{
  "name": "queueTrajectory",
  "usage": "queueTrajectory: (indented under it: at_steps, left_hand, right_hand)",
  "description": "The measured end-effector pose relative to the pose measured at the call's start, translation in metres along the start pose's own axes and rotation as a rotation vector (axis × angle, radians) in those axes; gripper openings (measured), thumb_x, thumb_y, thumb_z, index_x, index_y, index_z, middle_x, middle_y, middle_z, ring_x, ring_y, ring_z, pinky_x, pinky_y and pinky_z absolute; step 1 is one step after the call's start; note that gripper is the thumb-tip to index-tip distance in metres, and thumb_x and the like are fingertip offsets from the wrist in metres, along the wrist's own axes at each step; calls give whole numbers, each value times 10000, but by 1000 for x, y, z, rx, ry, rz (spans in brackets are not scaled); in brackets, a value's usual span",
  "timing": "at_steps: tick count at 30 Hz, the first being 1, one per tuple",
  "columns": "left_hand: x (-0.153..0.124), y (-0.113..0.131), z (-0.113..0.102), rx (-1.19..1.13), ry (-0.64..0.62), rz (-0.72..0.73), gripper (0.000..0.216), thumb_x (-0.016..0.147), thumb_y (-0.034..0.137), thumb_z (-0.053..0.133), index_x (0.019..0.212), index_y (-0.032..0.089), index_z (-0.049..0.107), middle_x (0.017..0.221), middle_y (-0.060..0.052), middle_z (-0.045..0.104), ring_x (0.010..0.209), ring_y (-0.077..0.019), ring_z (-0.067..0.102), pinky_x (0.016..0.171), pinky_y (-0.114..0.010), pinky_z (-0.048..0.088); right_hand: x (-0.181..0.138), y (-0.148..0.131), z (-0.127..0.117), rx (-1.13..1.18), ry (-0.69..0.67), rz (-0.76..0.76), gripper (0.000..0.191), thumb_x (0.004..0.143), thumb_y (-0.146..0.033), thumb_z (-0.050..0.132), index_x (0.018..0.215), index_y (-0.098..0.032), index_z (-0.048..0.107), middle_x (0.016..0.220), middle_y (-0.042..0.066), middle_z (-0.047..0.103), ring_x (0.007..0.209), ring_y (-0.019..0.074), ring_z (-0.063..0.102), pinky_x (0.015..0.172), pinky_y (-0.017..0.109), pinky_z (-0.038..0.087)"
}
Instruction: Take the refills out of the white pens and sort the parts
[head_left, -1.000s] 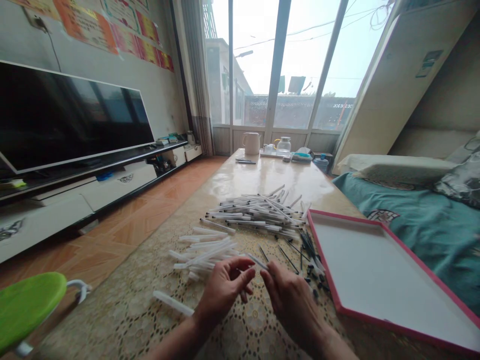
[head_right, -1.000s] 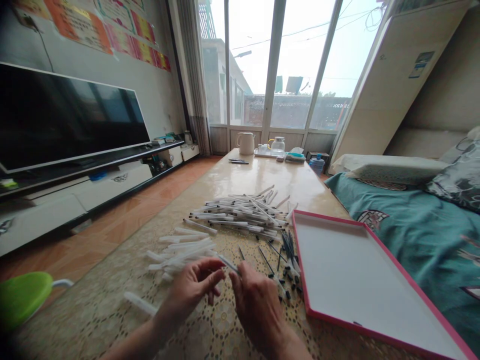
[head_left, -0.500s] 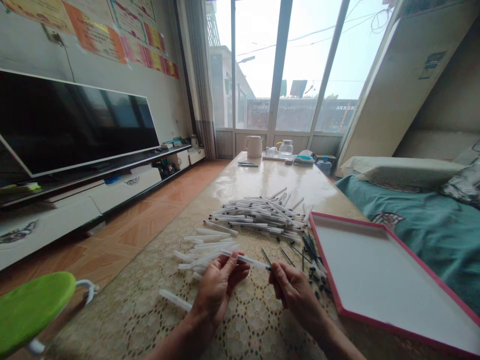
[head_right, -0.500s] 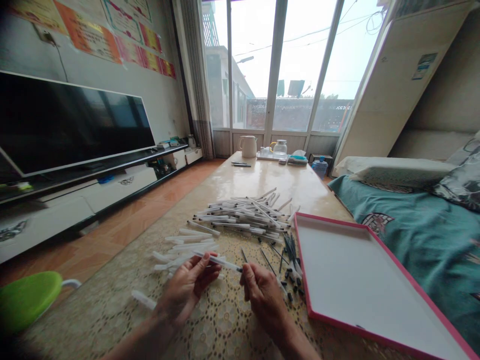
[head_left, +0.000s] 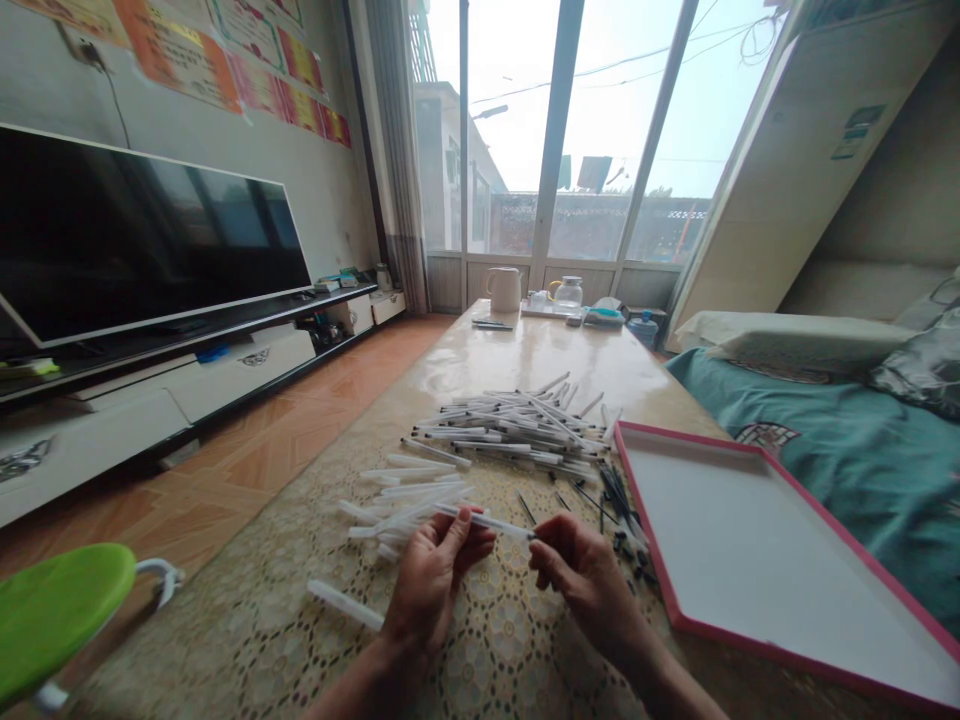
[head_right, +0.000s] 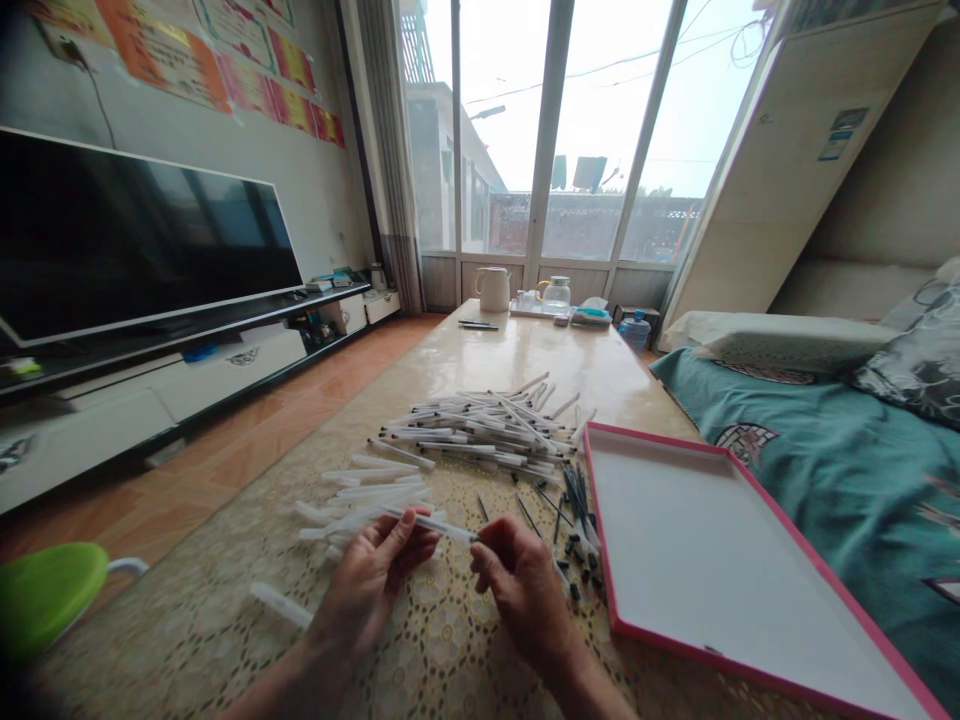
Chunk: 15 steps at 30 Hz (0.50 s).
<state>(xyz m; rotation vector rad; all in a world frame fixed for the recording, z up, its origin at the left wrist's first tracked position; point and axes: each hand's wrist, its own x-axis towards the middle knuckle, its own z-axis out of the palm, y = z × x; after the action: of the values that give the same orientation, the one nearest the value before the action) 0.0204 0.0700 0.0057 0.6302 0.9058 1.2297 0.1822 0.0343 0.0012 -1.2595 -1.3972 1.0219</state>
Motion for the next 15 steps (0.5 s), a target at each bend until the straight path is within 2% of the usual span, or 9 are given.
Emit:
queueTrajectory:
  at_steps: [2, 7, 9, 12, 15]
  left_hand:
    - [0, 0, 0, 0, -8, -4, 272, 617, 312, 757, 760, 104, 657, 612, -47, 697, 586, -128, 658, 593, -195, 537]
    - [0, -2, -1, -1, -35, 1, 262, 634, 301, 748, 782, 105, 658, 644, -50, 705, 595, -129, 661, 597, -200, 542]
    - [1, -3, -2, -4, -29, 0, 261, 634, 298, 749, 782, 104, 655, 635, -52, 704, 590, -128, 661, 592, -195, 540]
    - [2, -4, -3, -5, -9, -5, 261, 638, 292, 746, 786, 100, 649, 622, -60, 701, 591, -131, 662, 595, -195, 540]
    - [2, -3, -2, -3, -13, -9, 257, 644, 283, 743, 792, 97, 647, 637, -67, 704, 600, -139, 665, 600, -204, 543]
  right_hand:
    - [0, 2, -1, -46, 21, -11, 270, 815, -429, 533, 816, -159, 539, 626, -15, 555, 519, 103, 510, 494, 205, 402]
    - [0, 9, -4, -273, 56, -57, 445, 905, -449, 337, 634, -161, 543, 502, -11, 530, 483, 107, 492, 520, 217, 372]
    - [0, 9, -4, -296, 54, -72, 401, 897, -437, 371, 646, -166, 526, 524, -14, 533, 493, 104, 488, 513, 209, 362]
    - [0, 7, -4, -259, 64, -62, 275, 863, -419, 457, 784, -168, 538, 589, -23, 543, 495, 97, 472, 476, 192, 341]
    - [1, 8, -3, -271, 59, -59, 300, 868, -429, 440, 789, -167, 562, 559, -23, 550, 495, 105, 487, 496, 200, 351]
